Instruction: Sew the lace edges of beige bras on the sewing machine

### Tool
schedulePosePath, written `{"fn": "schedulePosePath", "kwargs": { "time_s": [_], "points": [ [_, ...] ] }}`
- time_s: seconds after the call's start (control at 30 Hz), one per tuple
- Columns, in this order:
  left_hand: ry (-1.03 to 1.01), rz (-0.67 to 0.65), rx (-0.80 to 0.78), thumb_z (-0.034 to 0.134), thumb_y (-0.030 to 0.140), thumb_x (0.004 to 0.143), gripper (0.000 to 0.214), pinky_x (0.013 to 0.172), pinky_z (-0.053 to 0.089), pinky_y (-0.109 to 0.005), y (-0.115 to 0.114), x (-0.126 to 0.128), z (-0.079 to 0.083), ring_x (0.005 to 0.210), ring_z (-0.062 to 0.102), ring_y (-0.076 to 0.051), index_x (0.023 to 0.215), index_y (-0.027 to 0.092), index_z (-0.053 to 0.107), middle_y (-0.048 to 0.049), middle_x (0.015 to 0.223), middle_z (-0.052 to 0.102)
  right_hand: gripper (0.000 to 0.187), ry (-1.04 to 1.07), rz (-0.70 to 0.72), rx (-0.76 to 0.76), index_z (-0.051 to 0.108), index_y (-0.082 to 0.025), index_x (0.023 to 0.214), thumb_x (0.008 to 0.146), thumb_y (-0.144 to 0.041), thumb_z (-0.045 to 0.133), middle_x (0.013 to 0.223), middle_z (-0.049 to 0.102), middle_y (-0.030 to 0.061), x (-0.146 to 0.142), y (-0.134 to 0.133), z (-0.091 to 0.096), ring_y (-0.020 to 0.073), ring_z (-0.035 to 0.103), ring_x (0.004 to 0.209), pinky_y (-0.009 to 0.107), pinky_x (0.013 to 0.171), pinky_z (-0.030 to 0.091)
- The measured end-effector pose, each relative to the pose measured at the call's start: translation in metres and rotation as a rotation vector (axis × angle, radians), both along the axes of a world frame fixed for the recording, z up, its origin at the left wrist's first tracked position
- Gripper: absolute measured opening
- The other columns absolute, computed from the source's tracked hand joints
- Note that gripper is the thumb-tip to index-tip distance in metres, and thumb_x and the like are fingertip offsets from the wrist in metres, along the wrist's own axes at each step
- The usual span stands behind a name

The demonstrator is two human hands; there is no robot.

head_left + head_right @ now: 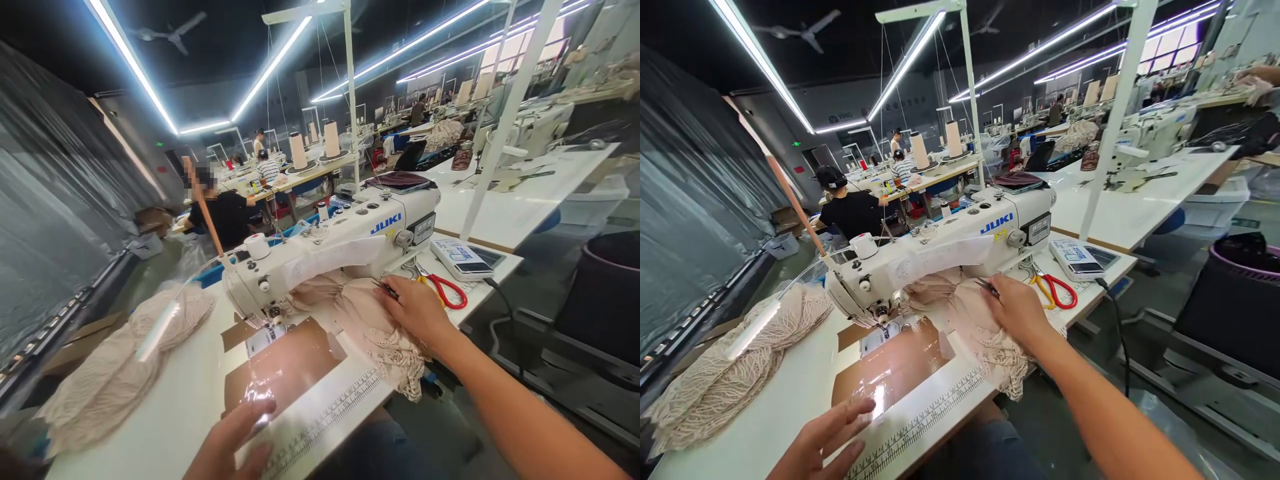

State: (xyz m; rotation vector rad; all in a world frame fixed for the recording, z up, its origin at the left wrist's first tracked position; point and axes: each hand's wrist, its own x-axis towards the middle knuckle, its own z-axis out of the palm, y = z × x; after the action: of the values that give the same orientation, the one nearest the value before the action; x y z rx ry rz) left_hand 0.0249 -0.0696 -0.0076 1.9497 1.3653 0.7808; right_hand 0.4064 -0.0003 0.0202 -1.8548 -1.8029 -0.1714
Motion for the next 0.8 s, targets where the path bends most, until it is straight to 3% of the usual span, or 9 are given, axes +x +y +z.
{"fn": "schedulePosePath", "kwargs": {
  "time_s": [0.1, 0.2, 0.27, 0.37, 0.4, 0.5, 0.6, 0.7, 0.8],
  "points": [
    [-0.066, -0.068, -0.121, 0.061, 0.051, 0.080, 0.045, 0.102, 0.045, -0.037, 0.016, 0.036, 0.001, 0.124, 0.048, -0.027, 0.119, 0.030, 0.061, -0.0052, 0.131, 0.056, 0.024, 0.087, 0.081, 0.090, 0.060, -0.016, 0.091, 0.091, -0.034, 0.045, 0.088, 0.066, 0.0082, 0.010, -0.006, -0.003, 0.0229, 0.062, 0.084, 0.029, 0.069, 0.041],
    [-0.236, -0.083, -0.292, 0.061, 0.049, 0.081, 0.060, 0.105, 0.040, -0.039, 0.047, 0.081, 0.002, 0.130, 0.042, -0.028, 0.133, 0.024, 0.048, -0.0097, 0.141, 0.045, 0.027, 0.128, 0.119, 0.018, 0.059, -0.017, 0.104, 0.088, -0.038, 0.052, 0.108, 0.063, 0.0090, 0.014, -0.008, -0.017, 0.0238, 0.061, 0.093, 0.030, 0.073, 0.044],
    [-0.404, 0.026, -0.403, 0.064, 0.049, 0.079, 0.070, 0.107, 0.037, -0.041, 0.074, 0.115, -0.001, 0.134, 0.035, -0.029, 0.139, 0.023, 0.039, -0.0109, 0.146, 0.038, 0.034, 0.129, 0.119, -0.084, 0.056, -0.017, 0.113, 0.086, -0.038, 0.054, 0.118, 0.059, 0.0101, 0.014, -0.008, -0.027, 0.0248, 0.061, 0.095, 0.032, 0.073, 0.045],
    [-0.689, 0.267, -0.344, 0.067, 0.044, 0.077, 0.070, 0.110, 0.031, -0.042, 0.115, 0.164, -0.010, 0.139, 0.026, -0.029, 0.138, 0.023, 0.039, -0.0089, 0.150, 0.030, 0.043, 0.129, 0.094, -0.160, 0.052, -0.015, 0.123, 0.087, -0.038, 0.054, 0.129, 0.052, 0.0128, 0.015, -0.008, -0.037, 0.0262, 0.060, 0.099, 0.034, 0.077, 0.046],
    [-0.720, 0.282, -0.326, 0.066, 0.044, 0.078, 0.068, 0.111, 0.030, -0.041, 0.129, 0.179, -0.013, 0.139, 0.025, -0.028, 0.137, 0.023, 0.038, -0.0080, 0.151, 0.029, 0.047, 0.132, 0.070, -0.168, 0.050, -0.015, 0.126, 0.086, -0.039, 0.055, 0.132, 0.050, 0.0136, 0.016, -0.007, -0.039, 0.0271, 0.059, 0.101, 0.035, 0.078, 0.046],
    [-0.767, 0.252, -0.288, 0.058, 0.039, 0.083, 0.053, 0.108, 0.033, -0.036, 0.166, 0.214, -0.020, 0.134, 0.036, -0.023, 0.132, 0.022, 0.044, -0.0074, 0.145, 0.040, 0.052, 0.144, 0.013, -0.199, 0.049, -0.015, 0.127, 0.084, -0.041, 0.058, 0.129, 0.052, 0.0135, 0.020, -0.004, -0.039, 0.0283, 0.060, 0.101, 0.035, 0.077, 0.045],
    [-0.788, 0.225, -0.240, 0.055, 0.034, 0.084, 0.042, 0.105, 0.036, -0.033, 0.193, 0.238, -0.023, 0.127, 0.045, -0.021, 0.124, 0.021, 0.051, -0.0080, 0.135, 0.052, 0.033, 0.126, 0.022, -0.224, 0.057, -0.016, 0.113, 0.088, -0.038, 0.053, 0.110, 0.063, 0.0098, 0.021, -0.001, -0.037, 0.0265, 0.063, 0.091, 0.033, 0.069, 0.043],
    [-0.768, 0.225, -0.228, 0.060, 0.033, 0.079, 0.037, 0.101, 0.040, -0.035, 0.208, 0.249, -0.025, 0.120, 0.051, -0.024, 0.114, 0.020, 0.058, -0.0100, 0.122, 0.061, 0.022, 0.095, 0.063, -0.226, 0.060, -0.017, 0.095, 0.091, -0.034, 0.047, 0.090, 0.068, 0.0064, 0.020, 0.002, -0.033, 0.0251, 0.064, 0.080, 0.031, 0.062, 0.039],
    [-0.730, 0.221, -0.246, 0.063, 0.035, 0.076, 0.032, 0.095, 0.044, -0.038, 0.213, 0.247, -0.023, 0.108, 0.058, -0.027, 0.103, 0.019, 0.063, -0.0111, 0.107, 0.068, 0.017, 0.144, 0.074, -0.143, 0.061, -0.018, 0.093, 0.089, -0.032, 0.051, 0.087, 0.069, 0.0049, 0.018, 0.002, -0.024, 0.0245, 0.064, 0.078, 0.030, 0.062, 0.038]
  ]
}}
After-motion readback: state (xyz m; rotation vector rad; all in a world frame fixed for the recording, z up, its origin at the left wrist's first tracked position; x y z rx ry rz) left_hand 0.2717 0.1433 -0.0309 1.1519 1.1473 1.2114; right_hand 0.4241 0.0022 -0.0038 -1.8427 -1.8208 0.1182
